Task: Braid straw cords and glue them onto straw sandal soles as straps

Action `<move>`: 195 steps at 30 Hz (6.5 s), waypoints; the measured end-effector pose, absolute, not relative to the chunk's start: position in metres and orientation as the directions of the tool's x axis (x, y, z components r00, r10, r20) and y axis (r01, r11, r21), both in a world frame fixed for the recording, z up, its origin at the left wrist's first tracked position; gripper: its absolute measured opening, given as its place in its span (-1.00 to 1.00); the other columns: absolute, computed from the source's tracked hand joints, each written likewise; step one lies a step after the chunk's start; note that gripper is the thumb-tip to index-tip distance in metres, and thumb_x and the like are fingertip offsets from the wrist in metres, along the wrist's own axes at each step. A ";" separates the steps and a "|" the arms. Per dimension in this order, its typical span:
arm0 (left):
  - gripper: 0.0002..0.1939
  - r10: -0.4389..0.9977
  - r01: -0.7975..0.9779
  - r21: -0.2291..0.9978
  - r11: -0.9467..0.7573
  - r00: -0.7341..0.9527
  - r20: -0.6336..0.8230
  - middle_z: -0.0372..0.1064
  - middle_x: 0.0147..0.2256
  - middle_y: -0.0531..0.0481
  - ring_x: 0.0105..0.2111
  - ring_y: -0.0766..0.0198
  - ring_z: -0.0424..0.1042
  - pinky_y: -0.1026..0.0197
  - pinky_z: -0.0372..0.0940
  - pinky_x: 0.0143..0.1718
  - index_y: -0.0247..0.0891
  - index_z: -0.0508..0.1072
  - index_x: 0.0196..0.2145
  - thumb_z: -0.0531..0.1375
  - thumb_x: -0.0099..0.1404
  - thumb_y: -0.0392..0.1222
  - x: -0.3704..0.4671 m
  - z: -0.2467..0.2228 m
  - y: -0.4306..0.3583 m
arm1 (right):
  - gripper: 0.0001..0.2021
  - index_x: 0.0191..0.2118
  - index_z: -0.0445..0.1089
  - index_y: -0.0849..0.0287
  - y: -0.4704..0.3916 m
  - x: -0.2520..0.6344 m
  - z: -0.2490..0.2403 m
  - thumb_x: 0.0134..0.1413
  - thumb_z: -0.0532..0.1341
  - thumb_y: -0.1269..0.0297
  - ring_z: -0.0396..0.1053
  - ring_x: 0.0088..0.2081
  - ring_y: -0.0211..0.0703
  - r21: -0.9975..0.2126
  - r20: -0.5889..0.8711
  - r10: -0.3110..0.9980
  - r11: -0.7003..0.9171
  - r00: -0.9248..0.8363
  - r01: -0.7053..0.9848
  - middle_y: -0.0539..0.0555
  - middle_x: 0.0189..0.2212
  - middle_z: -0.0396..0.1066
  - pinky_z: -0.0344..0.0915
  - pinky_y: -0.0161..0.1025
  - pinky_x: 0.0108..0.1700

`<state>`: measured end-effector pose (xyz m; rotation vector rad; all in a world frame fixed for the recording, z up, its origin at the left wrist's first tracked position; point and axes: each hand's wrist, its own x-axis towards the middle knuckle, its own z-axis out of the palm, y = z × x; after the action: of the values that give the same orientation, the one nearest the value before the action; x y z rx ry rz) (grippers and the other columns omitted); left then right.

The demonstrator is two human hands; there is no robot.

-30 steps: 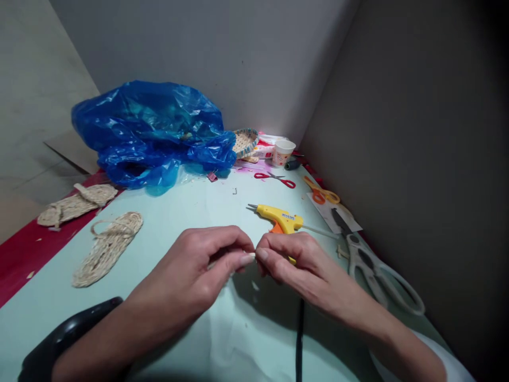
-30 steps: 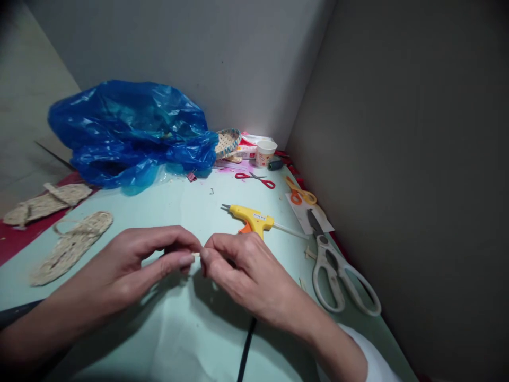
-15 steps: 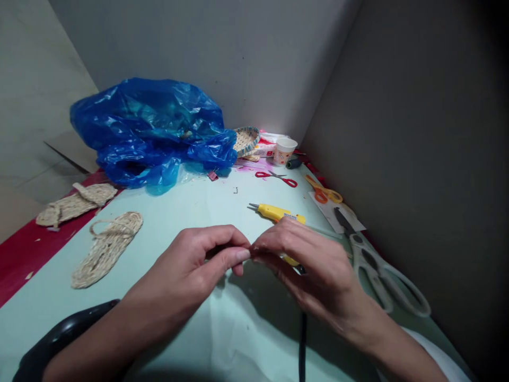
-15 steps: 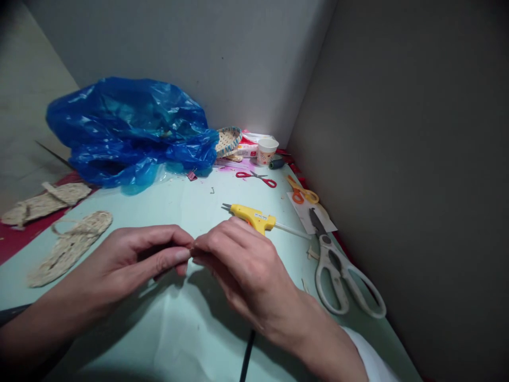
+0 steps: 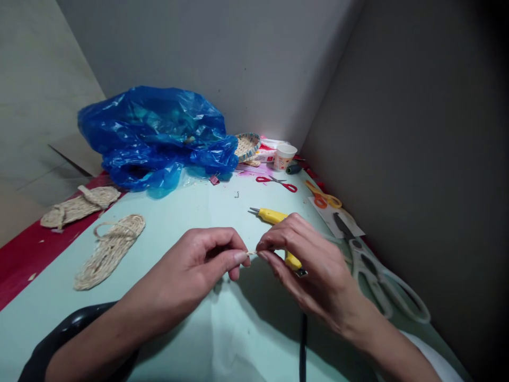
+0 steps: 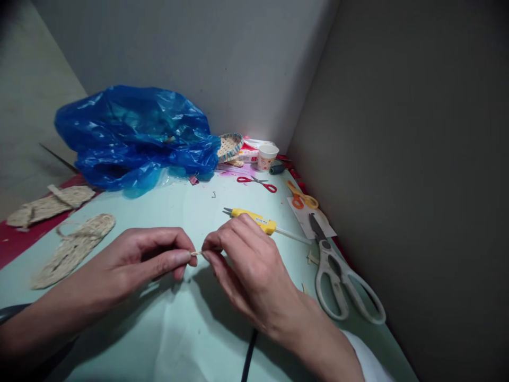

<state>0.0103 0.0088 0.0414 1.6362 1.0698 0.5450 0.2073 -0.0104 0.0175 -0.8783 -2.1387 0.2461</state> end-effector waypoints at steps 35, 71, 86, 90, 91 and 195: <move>-0.78 0.805 0.403 0.912 -0.077 0.565 -0.181 0.25 -0.52 0.14 -0.47 0.34 0.19 0.24 0.05 -0.42 -0.23 0.35 -0.48 0.06 0.31 -0.19 0.008 0.039 0.012 | -0.73 -0.41 0.29 0.17 -0.003 0.209 0.011 0.35 0.05 0.28 0.22 -0.53 -0.31 -0.468 0.550 0.714 0.693 -0.433 0.549 -0.05 -0.56 0.27 0.12 -0.36 -0.46; -0.77 0.851 0.416 0.817 -0.399 0.500 0.162 0.39 -0.54 0.08 -0.49 0.37 0.34 0.36 0.18 -0.39 -0.29 0.56 -0.32 0.08 0.33 -0.28 -0.003 0.035 -0.007 | -0.80 -0.35 0.32 0.12 -0.005 0.211 0.011 0.32 0.06 0.29 0.34 -0.62 -0.31 -0.231 0.669 0.596 0.735 -0.445 0.638 -0.04 -0.58 0.35 0.24 -0.38 -0.54; -0.82 0.953 0.556 0.778 -0.292 0.104 0.283 0.50 -0.41 0.14 -0.46 0.40 0.39 0.38 0.22 -0.42 -0.13 0.58 -0.28 0.16 0.31 -0.19 -0.037 0.045 -0.053 | -0.71 -0.47 0.28 0.16 -0.017 0.211 0.022 0.32 0.06 0.33 0.21 -0.59 -0.35 -0.460 0.672 0.688 0.678 -0.274 0.573 -0.08 -0.60 0.26 0.14 -0.37 -0.47; -0.81 0.910 0.573 0.737 -0.360 0.039 0.413 0.41 -0.53 0.17 -0.56 0.44 0.35 0.39 0.23 -0.48 -0.13 0.59 -0.28 0.16 0.29 -0.27 -0.033 0.041 -0.056 | -0.72 -0.47 0.29 0.16 -0.017 0.210 0.021 0.32 0.07 0.33 0.21 -0.59 -0.35 -0.479 0.677 0.689 0.680 -0.259 0.556 -0.08 -0.60 0.27 0.13 -0.37 -0.47; -0.81 0.900 0.580 0.726 -0.371 0.031 0.435 0.38 -0.56 0.17 -0.56 0.43 0.36 0.39 0.23 -0.47 -0.15 0.59 -0.31 0.15 0.29 -0.29 -0.032 0.040 -0.055 | -0.72 -0.47 0.29 0.15 -0.017 0.209 0.021 0.31 0.07 0.33 0.20 -0.59 -0.35 -0.483 0.678 0.689 0.679 -0.255 0.553 -0.08 -0.61 0.26 0.13 -0.37 -0.47; -0.81 0.837 0.720 0.508 -0.472 0.186 0.514 0.46 -0.28 -0.10 -0.27 0.29 0.45 0.28 0.34 -0.25 -0.37 0.60 -0.23 0.18 0.28 -0.42 -0.068 0.000 0.003 | -0.58 -0.47 0.34 0.17 -0.014 0.165 -0.015 0.14 0.17 -0.12 0.07 -0.52 -0.31 -0.951 -0.308 0.907 -0.289 -0.288 0.107 -0.03 -0.56 0.24 0.04 -0.36 -0.50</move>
<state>-0.0685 0.0033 -0.0004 2.2975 1.5238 1.1573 0.1654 -0.0144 -0.0146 -1.3239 -1.3221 1.6435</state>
